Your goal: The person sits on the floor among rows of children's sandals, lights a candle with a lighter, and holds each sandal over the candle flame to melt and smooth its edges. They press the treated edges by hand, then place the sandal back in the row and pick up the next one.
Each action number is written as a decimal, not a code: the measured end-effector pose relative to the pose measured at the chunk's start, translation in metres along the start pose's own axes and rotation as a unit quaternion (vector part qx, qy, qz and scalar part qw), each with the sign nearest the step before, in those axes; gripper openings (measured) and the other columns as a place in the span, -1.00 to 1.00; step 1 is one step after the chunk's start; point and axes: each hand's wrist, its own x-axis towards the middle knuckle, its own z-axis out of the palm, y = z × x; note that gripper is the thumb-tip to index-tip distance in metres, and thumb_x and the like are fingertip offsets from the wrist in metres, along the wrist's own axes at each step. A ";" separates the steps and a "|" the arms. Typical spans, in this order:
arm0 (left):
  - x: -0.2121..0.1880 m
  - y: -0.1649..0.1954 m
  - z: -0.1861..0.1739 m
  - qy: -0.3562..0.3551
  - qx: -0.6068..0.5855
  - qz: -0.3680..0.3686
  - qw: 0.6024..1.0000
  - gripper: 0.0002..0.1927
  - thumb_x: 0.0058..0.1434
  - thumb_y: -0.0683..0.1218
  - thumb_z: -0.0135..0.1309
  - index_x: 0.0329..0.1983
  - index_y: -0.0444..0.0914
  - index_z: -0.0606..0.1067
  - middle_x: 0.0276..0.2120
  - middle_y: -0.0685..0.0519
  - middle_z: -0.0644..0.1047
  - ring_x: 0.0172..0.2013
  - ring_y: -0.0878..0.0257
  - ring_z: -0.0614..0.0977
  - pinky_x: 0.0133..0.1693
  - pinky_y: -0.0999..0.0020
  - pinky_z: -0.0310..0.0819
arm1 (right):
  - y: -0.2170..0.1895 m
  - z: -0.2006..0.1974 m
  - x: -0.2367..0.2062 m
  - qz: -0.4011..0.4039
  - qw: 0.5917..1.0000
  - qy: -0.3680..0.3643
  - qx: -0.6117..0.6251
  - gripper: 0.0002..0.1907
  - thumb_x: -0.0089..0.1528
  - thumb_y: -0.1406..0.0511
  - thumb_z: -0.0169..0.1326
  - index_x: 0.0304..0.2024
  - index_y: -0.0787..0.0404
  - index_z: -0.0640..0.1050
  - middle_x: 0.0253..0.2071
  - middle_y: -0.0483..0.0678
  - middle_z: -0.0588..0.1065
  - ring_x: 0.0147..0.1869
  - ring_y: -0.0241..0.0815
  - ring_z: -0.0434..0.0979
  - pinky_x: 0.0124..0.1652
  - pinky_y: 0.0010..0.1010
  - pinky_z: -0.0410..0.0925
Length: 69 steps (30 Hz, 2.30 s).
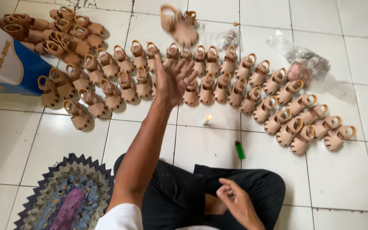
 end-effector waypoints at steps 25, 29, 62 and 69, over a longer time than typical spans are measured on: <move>-0.191 -0.173 -0.110 0.059 0.316 -0.329 0.888 -0.34 0.38 0.16 -0.27 0.34 -0.41 0.28 0.22 -0.21 0.47 0.22 -0.01 0.50 0.25 0.11 0.31 | 0.103 -0.243 0.084 0.005 0.881 0.436 -0.181 -0.49 0.22 0.21 0.24 0.17 0.29 0.49 0.10 0.18 0.50 0.16 0.13 0.48 0.11 -0.15 0.36; -0.192 -0.173 -0.110 0.077 0.323 -0.316 0.889 -0.33 0.39 0.16 -0.28 0.34 -0.44 0.26 0.22 -0.25 0.45 0.24 -0.04 0.48 0.27 0.09 0.29 | 0.101 -0.257 0.117 -0.034 0.881 0.418 -0.218 -0.36 0.13 0.24 0.29 0.23 0.30 0.46 0.14 0.36 0.36 0.21 0.30 0.31 0.13 -0.04 0.24; -0.180 -0.204 -0.101 0.066 0.459 -0.373 0.804 -0.37 0.27 0.12 0.00 0.34 -0.26 0.39 0.21 -0.15 0.54 0.24 0.04 0.54 0.23 0.05 0.34 | 0.130 -0.302 0.062 0.014 0.903 0.415 0.112 -0.33 0.17 0.38 0.16 0.35 0.21 0.34 0.21 0.10 0.46 0.10 -0.08 0.53 0.00 -0.25 0.44; -0.193 -0.212 -0.015 -0.186 0.390 -0.285 0.855 -0.15 0.19 0.11 0.15 0.47 -0.22 0.11 0.36 -0.03 0.34 0.32 0.09 0.41 0.28 0.14 0.30 | 0.085 -0.199 0.003 -0.137 0.939 0.004 0.316 -0.37 0.27 0.28 -0.10 0.36 0.44 0.35 0.29 0.18 0.47 0.19 -0.13 0.55 0.12 -0.26 0.42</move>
